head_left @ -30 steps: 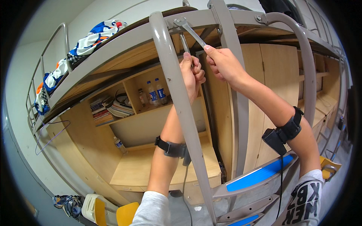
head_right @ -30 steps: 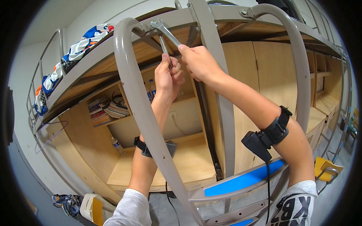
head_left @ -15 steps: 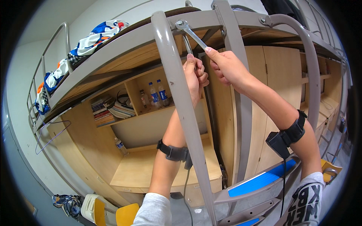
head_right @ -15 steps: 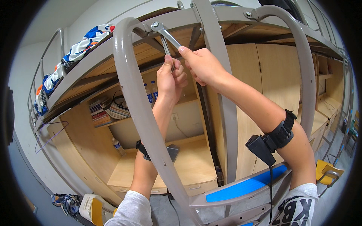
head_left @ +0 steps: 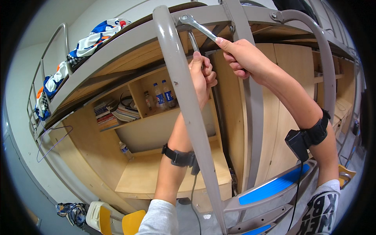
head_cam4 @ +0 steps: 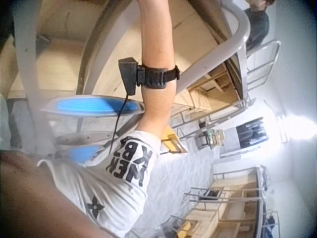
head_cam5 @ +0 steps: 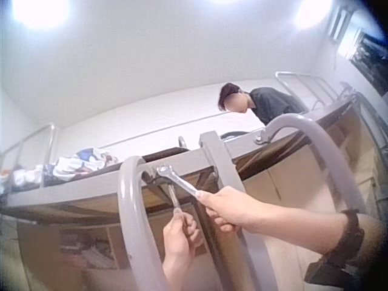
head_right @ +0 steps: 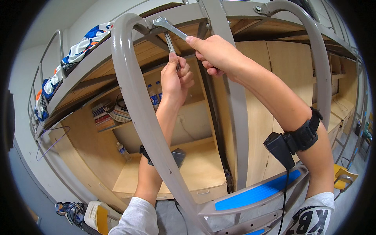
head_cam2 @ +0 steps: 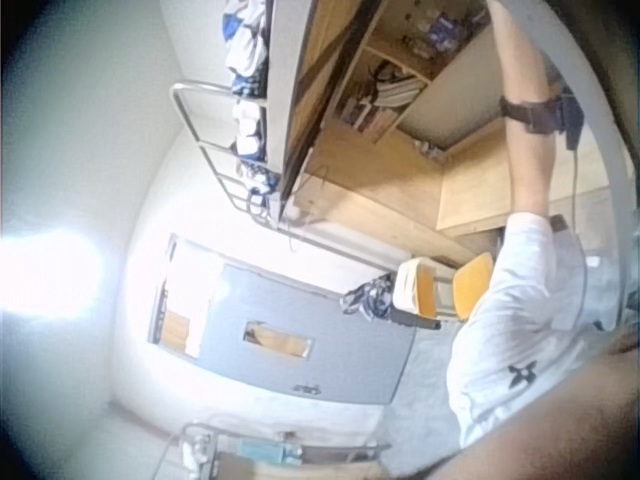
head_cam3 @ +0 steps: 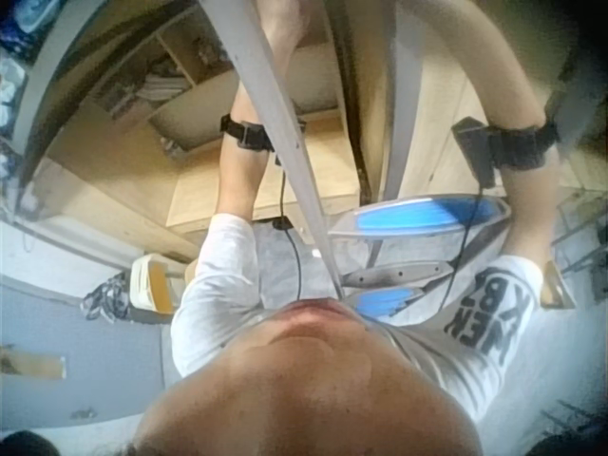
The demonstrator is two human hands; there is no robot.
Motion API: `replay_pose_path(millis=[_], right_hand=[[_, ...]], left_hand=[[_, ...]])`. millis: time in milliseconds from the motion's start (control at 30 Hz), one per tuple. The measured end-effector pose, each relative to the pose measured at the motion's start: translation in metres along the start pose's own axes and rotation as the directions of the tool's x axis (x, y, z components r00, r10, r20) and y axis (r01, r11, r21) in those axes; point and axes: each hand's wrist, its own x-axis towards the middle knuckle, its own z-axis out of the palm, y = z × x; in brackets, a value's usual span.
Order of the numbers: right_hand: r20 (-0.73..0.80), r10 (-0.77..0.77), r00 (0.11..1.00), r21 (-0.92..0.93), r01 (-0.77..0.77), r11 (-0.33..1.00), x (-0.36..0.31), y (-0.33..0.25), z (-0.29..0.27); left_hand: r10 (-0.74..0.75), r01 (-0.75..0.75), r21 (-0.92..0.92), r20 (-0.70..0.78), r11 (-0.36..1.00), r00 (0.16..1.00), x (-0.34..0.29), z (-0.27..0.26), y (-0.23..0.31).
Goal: The person uses wrenches to tighten a bolt on a metal bunk bed frame in a dormitory room.
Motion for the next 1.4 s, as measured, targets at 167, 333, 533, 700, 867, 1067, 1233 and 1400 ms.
replay_pose_path(millis=[167,333,533,700,867,1067,1233,1400], right_hand=[[0.036,-0.013,0.999,-0.038,0.015,0.999,0.003,0.004,-0.011],[0.016,0.011,1.000,-0.108,-0.009,0.994,0.001,0.007,-0.016],[0.059,0.004,0.998,-0.047,-0.001,0.999,0.005,0.002,-0.023],[-0.011,-0.067,0.998,0.002,0.067,0.998,0.009,0.007,-0.017],[0.022,-0.044,0.999,-0.023,0.045,0.999,0.006,-0.002,-0.017],[-0.064,-0.079,0.995,-0.196,0.065,0.978,0.011,-0.011,-0.029],[-0.005,-0.012,1.000,-0.254,0.011,0.967,0.012,-0.021,-0.037],[0.024,0.010,1.000,-0.328,-0.002,0.945,0.010,-0.029,-0.041]], left_hand=[[-0.004,0.004,-0.004,-0.009,1.000,1.000,-0.001,0.001,-0.001],[-0.017,0.016,-0.026,-0.029,1.000,0.999,-0.002,0.000,0.000],[-0.008,0.008,-0.019,0.001,1.000,1.000,0.000,-0.003,-0.001],[-0.016,0.016,-0.033,-0.007,0.999,1.000,0.003,-0.001,-0.004],[0.005,-0.005,-0.028,-0.002,1.000,1.000,0.000,-0.002,-0.002],[-0.019,0.019,-0.028,0.005,0.999,1.000,-0.001,-0.003,-0.002],[-0.043,0.043,-0.025,0.016,0.999,0.999,-0.001,-0.005,0.001],[-0.067,0.070,-0.036,0.070,0.997,0.995,0.000,-0.010,0.002]])
